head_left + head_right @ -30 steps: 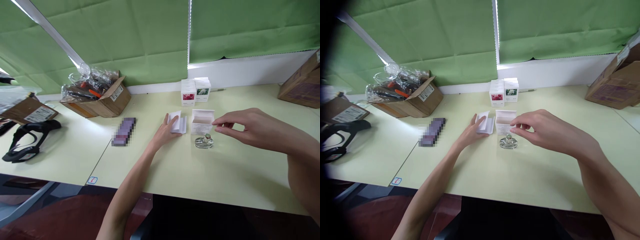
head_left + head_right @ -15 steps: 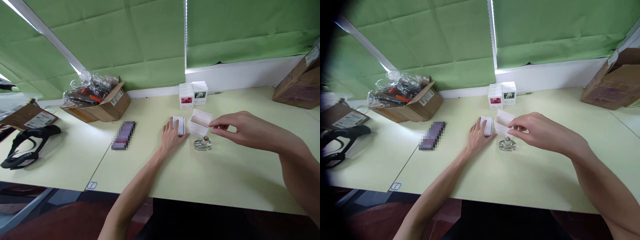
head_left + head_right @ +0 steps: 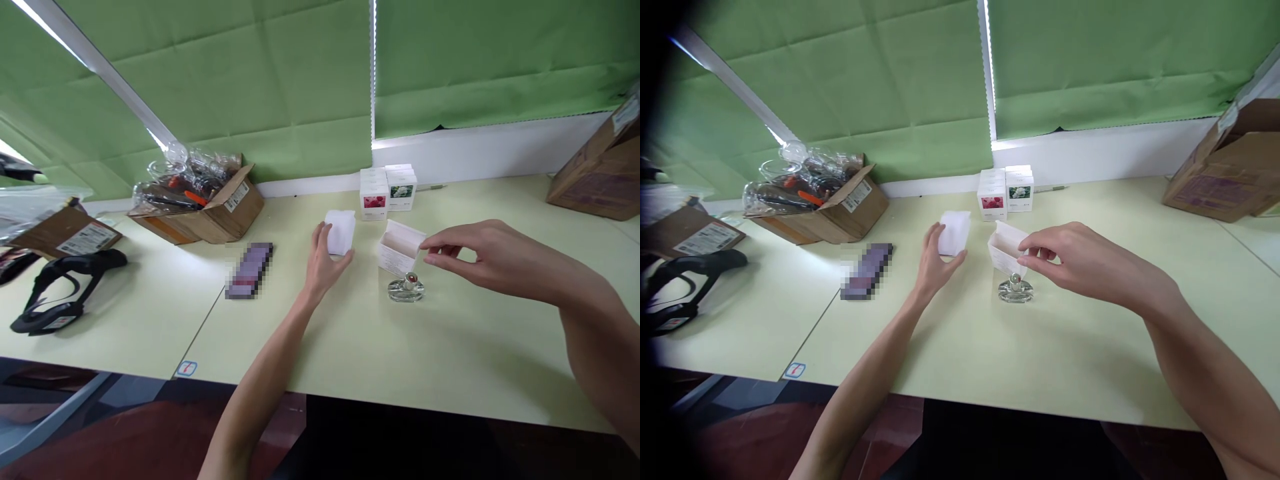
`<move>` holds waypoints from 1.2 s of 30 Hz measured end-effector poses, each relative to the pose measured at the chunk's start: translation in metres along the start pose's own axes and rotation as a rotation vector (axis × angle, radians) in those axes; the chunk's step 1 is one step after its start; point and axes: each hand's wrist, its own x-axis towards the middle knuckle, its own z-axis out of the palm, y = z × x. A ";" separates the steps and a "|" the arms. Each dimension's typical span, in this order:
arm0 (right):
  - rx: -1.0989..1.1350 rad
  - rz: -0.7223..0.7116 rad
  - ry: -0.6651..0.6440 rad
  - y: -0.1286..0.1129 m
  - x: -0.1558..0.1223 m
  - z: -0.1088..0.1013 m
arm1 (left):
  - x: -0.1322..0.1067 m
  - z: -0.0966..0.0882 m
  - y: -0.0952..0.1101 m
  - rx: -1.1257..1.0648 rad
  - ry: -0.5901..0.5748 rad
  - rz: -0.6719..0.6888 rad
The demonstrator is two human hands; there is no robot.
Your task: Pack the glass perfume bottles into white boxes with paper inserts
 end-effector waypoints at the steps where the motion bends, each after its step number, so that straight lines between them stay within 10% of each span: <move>1: 0.003 0.019 0.008 -0.001 0.001 0.001 | -0.002 -0.005 0.004 0.016 0.069 0.066; 12: 0.610 0.101 0.128 -0.028 0.017 0.030 | -0.026 -0.004 0.046 -0.037 0.490 0.765; 36: 0.601 -0.022 0.301 -0.039 0.023 0.050 | -0.023 0.000 0.035 0.147 0.525 0.824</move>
